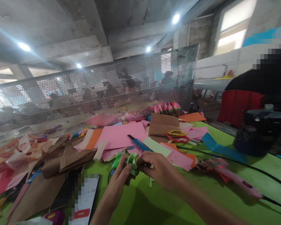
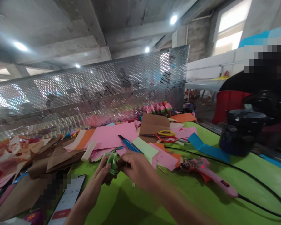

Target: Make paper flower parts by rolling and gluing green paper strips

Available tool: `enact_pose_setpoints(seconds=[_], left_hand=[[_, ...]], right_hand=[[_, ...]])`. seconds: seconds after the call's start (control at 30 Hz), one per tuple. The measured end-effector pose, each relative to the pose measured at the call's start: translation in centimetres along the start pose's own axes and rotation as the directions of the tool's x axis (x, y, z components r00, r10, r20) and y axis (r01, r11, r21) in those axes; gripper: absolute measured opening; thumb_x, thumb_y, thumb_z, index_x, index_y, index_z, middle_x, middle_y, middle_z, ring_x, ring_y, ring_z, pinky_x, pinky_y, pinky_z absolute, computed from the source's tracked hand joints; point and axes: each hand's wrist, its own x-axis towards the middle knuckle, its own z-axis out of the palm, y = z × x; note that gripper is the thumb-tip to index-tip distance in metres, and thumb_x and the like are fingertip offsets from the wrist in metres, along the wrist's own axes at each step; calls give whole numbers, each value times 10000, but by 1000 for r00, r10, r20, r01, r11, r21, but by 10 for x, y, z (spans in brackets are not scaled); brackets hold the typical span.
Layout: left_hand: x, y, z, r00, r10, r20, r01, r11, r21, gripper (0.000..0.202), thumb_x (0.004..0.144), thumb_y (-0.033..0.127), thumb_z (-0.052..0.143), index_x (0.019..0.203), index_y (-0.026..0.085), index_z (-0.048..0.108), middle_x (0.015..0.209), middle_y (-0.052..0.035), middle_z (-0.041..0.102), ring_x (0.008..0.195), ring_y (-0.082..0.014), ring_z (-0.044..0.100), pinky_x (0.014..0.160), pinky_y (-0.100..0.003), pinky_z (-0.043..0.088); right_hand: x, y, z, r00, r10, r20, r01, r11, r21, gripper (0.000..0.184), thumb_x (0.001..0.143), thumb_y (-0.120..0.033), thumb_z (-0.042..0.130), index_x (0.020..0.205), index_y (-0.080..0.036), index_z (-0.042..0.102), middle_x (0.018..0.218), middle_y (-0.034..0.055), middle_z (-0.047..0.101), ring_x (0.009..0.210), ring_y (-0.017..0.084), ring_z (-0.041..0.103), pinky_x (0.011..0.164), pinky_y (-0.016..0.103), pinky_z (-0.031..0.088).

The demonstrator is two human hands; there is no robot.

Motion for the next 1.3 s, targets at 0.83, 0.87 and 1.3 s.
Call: enact_pose_setpoints(seconds=[0.83, 0.87, 1.3], left_hand=[[4, -6, 1, 999, 45, -15, -43, 991, 125, 415, 879, 596, 528, 1091, 239, 537, 749, 40, 486, 634, -130, 385, 568, -227, 313], [3, -5, 2, 999, 53, -8, -51, 991, 123, 404, 880, 587, 533, 1089, 241, 540, 760, 37, 495, 641, -133, 395, 571, -227, 314], [1, -1, 0, 997, 26, 67, -37, 986, 161, 441, 886, 604, 513, 1138, 244, 531, 766, 42, 421, 659, -125, 348, 586, -221, 298]], right_hand=[[-2, -8, 5, 999, -22, -49, 18, 997, -75, 135, 846, -70, 676, 857, -193, 731, 827, 16, 691, 802, 171, 639, 703, 245, 466], [-2, -7, 6, 999, -22, -30, 19, 996, -90, 127, 856, -80, 670, 848, -190, 733, 818, 17, 689, 795, 171, 636, 694, 244, 463], [-1, 0, 8, 1000, 20, -17, -20, 999, -27, 133, 786, -43, 725, 741, -164, 696, 773, -5, 639, 735, 143, 620, 652, 214, 438]])
